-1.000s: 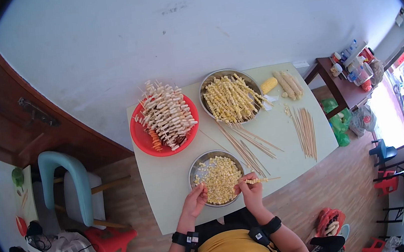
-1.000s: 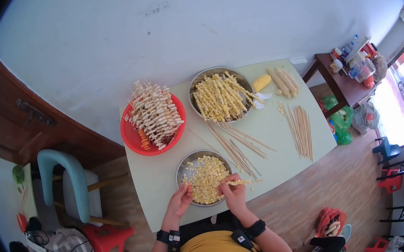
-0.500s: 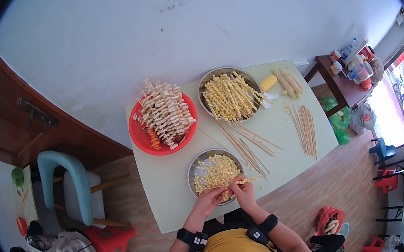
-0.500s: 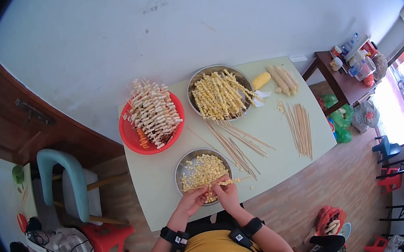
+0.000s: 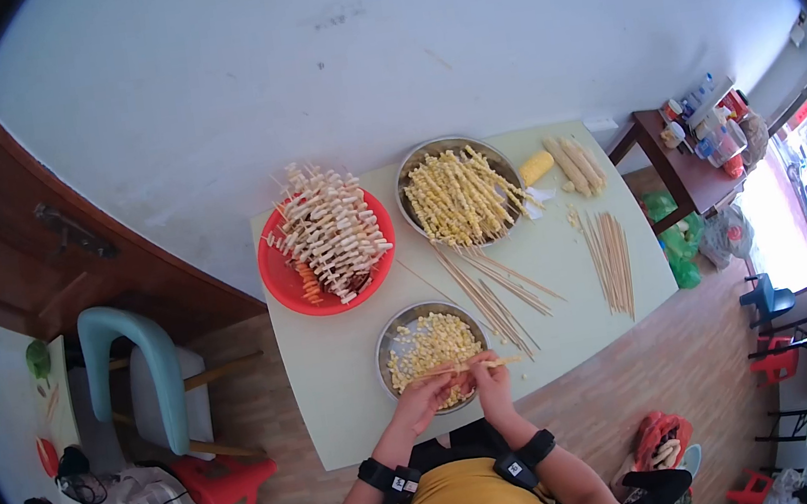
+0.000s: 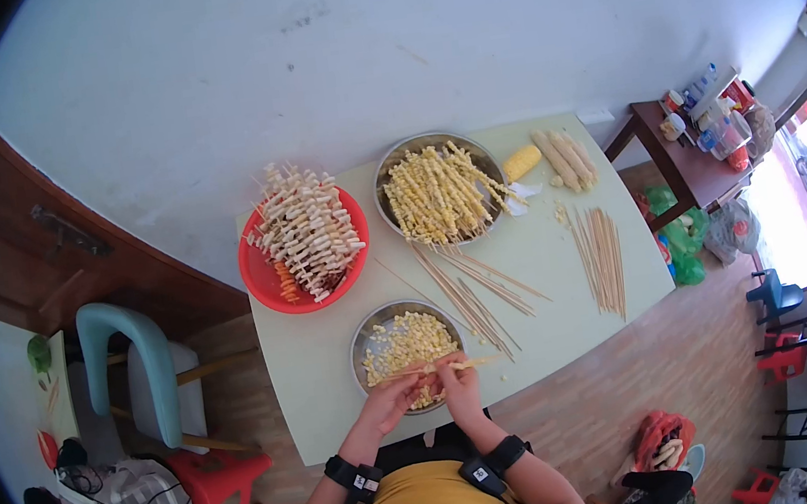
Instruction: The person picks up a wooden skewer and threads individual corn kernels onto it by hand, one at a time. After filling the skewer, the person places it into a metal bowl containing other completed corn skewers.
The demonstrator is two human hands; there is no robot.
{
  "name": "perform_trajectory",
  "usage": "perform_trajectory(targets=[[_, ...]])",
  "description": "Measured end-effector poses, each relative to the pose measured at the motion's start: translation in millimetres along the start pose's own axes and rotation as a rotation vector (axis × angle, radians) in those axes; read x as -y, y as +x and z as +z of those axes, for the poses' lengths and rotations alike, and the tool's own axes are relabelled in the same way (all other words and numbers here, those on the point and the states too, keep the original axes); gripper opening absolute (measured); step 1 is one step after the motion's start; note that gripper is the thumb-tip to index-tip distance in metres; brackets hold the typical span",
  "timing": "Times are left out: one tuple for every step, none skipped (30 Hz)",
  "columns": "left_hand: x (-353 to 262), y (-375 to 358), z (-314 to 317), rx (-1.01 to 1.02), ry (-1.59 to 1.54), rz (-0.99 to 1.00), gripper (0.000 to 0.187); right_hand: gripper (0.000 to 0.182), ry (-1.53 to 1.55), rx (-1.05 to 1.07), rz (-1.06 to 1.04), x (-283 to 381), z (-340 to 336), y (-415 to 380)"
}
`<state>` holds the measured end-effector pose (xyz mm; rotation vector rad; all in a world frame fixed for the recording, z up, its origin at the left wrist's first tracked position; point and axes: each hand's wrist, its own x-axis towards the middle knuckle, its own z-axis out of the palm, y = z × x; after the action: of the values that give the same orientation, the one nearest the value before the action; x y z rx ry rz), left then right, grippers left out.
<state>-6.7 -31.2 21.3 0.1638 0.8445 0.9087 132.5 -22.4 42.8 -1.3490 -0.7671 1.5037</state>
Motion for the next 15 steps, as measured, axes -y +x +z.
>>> perform_trajectory(targets=[[-3, -1, 3, -0.041, 0.000, 0.041, 0.027, 0.010, 0.113, -0.085, -0.046, 3, -1, 1], [-4, -1, -4, -0.044, -0.003, 0.047, 0.027, 0.013, 0.134, -0.094, -0.051, 10, -6, 3], [-9, -2, -13, -0.010, -0.076, 0.074, 0.029, 0.013, 0.134, -0.091, -0.051, 16, -9, 3], [-12, -2, -20, 0.026, -0.147, 0.097, 0.031, 0.014, 0.112, -0.054, -0.053, 20, -12, 3], [-11, -2, -25, 0.028, -0.145, 0.092, 0.031, 0.015, 0.091, -0.020, -0.055, 25, -15, 2], [-13, -5, -24, 0.002, -0.097, 0.134, 0.030, 0.013, 0.064, 0.042, -0.043, 30, -17, -1], [-15, -7, -23, -0.025, -0.050, 0.177, 0.028, 0.013, 0.064, 0.038, -0.043, 31, -15, -5], [-15, -7, -23, -0.024, -0.049, 0.176, 0.028, 0.009, 0.022, 0.067, -0.091, 31, -12, -9], [-15, -7, -24, -0.067, -0.027, 0.180, 0.028, 0.008, -0.021, 0.098, -0.139, 31, -10, -11], [-15, -7, -23, -0.110, -0.005, 0.184, 0.028, 0.008, -0.021, 0.098, -0.140, 31, -10, -13], [-15, -6, -24, -0.110, -0.005, 0.185, 0.028, 0.010, -0.097, 0.114, -0.169, 31, -10, -15], [-14, -5, -25, -0.160, 0.016, 0.198, 0.027, 0.012, -0.172, 0.130, -0.199, 31, -9, -17], [-13, -4, -26, -0.209, 0.038, 0.211, 0.027, 0.012, -0.173, 0.130, -0.199, 34, -8, -18], [-12, -4, -27, -0.208, 0.038, 0.211, 0.027, 0.011, -0.280, 0.122, -0.278, 37, -6, -19], [-12, -4, -28, -0.225, 0.064, 0.232, 0.027, 0.010, -0.387, 0.113, -0.356, 41, -4, -20]])
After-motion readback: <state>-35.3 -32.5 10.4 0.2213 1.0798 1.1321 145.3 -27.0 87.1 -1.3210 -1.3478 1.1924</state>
